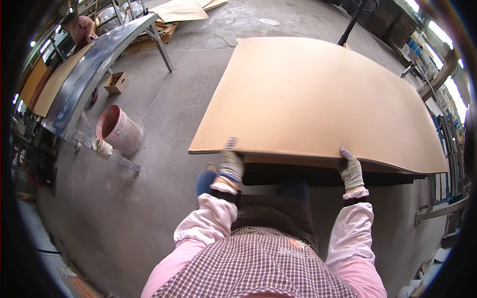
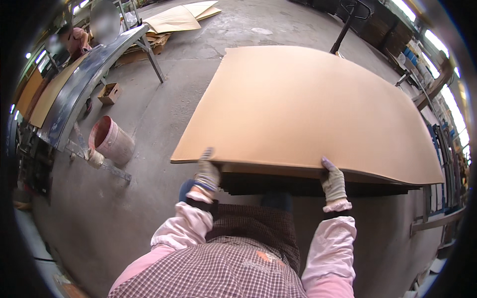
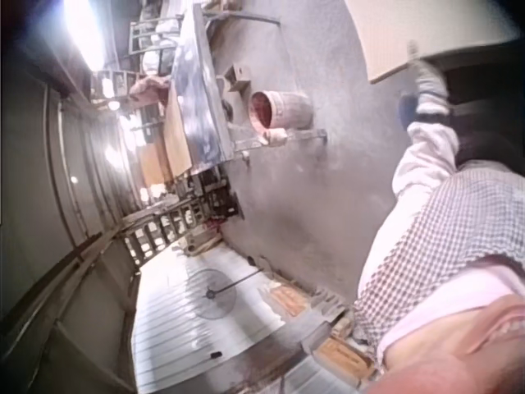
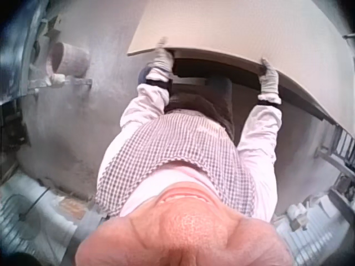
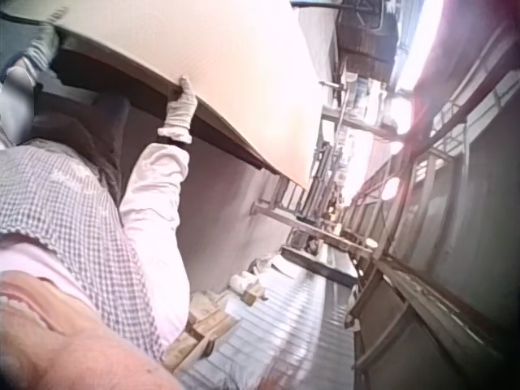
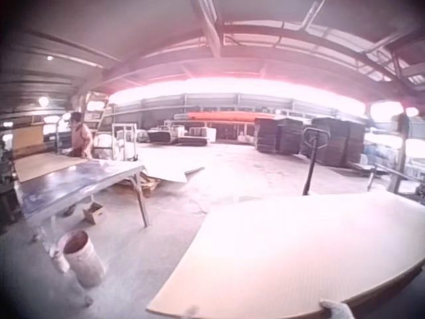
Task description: Picking up large cardboard sheets from a pallet and stacking them on a nearby work surface.
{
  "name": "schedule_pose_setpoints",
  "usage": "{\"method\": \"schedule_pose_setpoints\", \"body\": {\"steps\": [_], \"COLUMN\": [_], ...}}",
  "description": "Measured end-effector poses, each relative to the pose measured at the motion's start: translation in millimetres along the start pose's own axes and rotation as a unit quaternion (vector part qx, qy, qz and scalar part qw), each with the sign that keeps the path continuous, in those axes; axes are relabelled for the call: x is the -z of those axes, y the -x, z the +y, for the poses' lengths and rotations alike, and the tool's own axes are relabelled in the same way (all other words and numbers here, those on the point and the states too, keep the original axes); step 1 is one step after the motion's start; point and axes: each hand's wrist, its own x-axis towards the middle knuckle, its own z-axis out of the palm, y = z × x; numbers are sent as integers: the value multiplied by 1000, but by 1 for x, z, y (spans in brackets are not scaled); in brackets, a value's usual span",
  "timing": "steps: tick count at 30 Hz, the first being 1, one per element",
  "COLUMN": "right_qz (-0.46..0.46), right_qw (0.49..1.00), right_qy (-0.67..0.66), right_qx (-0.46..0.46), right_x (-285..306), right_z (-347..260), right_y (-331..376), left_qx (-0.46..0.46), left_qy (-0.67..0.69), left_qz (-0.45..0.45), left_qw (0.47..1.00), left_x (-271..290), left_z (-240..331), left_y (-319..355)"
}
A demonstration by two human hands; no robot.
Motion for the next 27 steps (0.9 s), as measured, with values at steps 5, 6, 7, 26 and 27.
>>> {"method": "schedule_pose_setpoints", "body": {"steps": [5, 6, 7, 26, 27], "right_qz": [118, 159, 224, 362, 350], "right_qw": [991, 986, 971, 913, 913], "right_qy": [-37, 28, 82, 158, 182], "right_qx": [-42, -34, 1, -102, -107], "right_x": [77, 91, 123, 143, 132], "right_z": [31, 41, 57, 75, 74], "right_y": [-55, -63, -86, -145, -134], "left_qx": [46, 46, 67, 6, 15], "left_qy": [-9, -10, -38, -588, -600], "left_qz": [143, 146, 195, 178, 181], "left_qw": [989, 988, 978, 789, 779], "left_x": [28, 35, 37, 66, 65], "left_z": [34, 32, 28, -10, -6], "left_y": [-17, -27, -35, -72, -71]}}
